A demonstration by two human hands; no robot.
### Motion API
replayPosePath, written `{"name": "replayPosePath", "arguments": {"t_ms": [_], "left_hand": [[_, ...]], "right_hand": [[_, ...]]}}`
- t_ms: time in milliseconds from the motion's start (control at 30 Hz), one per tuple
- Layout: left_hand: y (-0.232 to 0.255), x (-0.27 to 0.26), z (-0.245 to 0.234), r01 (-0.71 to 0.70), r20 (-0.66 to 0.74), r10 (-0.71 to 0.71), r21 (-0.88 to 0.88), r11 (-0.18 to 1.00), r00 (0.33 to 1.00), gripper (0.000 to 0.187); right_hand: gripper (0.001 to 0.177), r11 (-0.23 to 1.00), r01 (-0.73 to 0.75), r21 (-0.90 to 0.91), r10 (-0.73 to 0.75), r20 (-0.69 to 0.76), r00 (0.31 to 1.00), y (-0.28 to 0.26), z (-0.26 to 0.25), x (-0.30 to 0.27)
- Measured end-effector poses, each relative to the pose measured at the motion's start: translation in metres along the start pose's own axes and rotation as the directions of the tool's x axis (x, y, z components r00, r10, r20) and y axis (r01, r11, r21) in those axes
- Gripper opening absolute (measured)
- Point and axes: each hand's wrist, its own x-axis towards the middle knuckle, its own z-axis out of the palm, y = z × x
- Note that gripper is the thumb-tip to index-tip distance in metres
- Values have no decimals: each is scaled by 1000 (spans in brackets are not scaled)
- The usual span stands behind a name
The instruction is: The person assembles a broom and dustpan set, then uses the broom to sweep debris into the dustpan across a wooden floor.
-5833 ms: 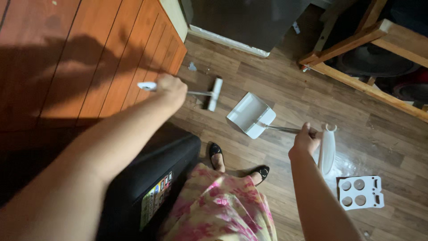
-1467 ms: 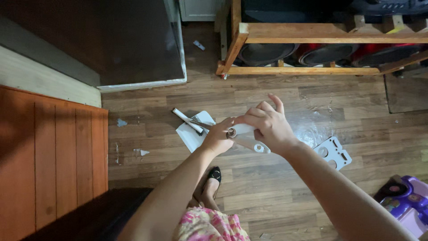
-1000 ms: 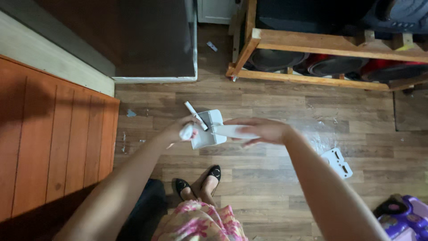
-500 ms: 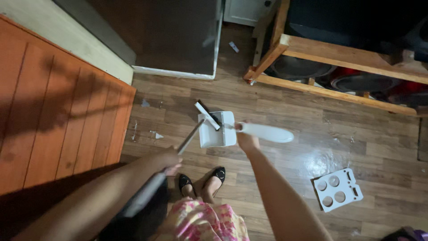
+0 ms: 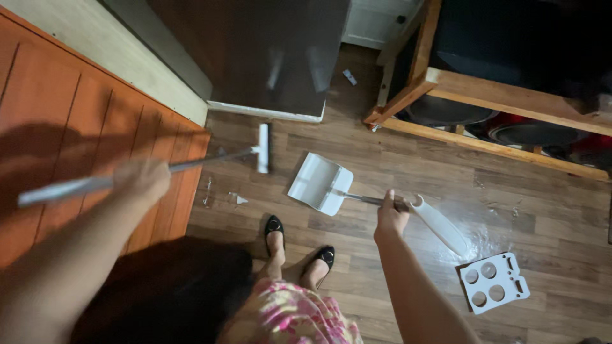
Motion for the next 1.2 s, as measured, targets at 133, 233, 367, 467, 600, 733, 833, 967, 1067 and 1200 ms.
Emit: {"name": "replayPosePath", "arguments": {"t_ms": [133, 233, 367, 467, 600, 733, 833, 967, 1067, 1200], "left_hand": [[14, 40, -37, -109, 0, 121, 443, 890, 993, 23], [40, 52, -27, -76, 34, 69, 319, 945, 997, 23], [77, 48, -16, -330, 107, 319, 477, 815, 942, 27], [84, 45, -44, -328, 29, 347, 406, 853, 937, 30], [30, 64, -98, -308, 49, 307, 276, 910, 950, 30], [9, 94, -110, -226, -44, 290, 522, 823, 956, 27], [28, 121, -108, -231, 18, 281, 623, 748, 960, 31], [80, 134, -95, -298, 15, 348, 553, 778, 937, 34], [120, 113, -98, -383, -46, 474, 522, 762, 880, 28], [133, 90, -141, -450, -27, 582, 604, 658, 813, 24]], "right_hand": [[23, 998, 49, -38, -52, -71, 996, -6, 17, -28], [24, 999, 15, -48, -22, -137, 990, -4, 32, -40], [24, 1000, -24, -19, 22, -135, 991, 7, 43, -33], [24, 988, 124, -93, -136, -136, 981, 14, 44, -11], [22, 988, 53, 143, -21, -219, 976, 7, 35, -2], [22, 975, 16, 221, 30, -204, 978, -3, 24, -13], [23, 975, 32, 221, 16, -213, 977, -4, 21, -17], [19, 984, 44, 172, -7, -208, 978, -5, 22, -19], [20, 989, -19, 148, 53, -229, 972, -10, 17, -23], [20, 968, 43, 247, 28, -276, 961, -23, 17, -19]]}}
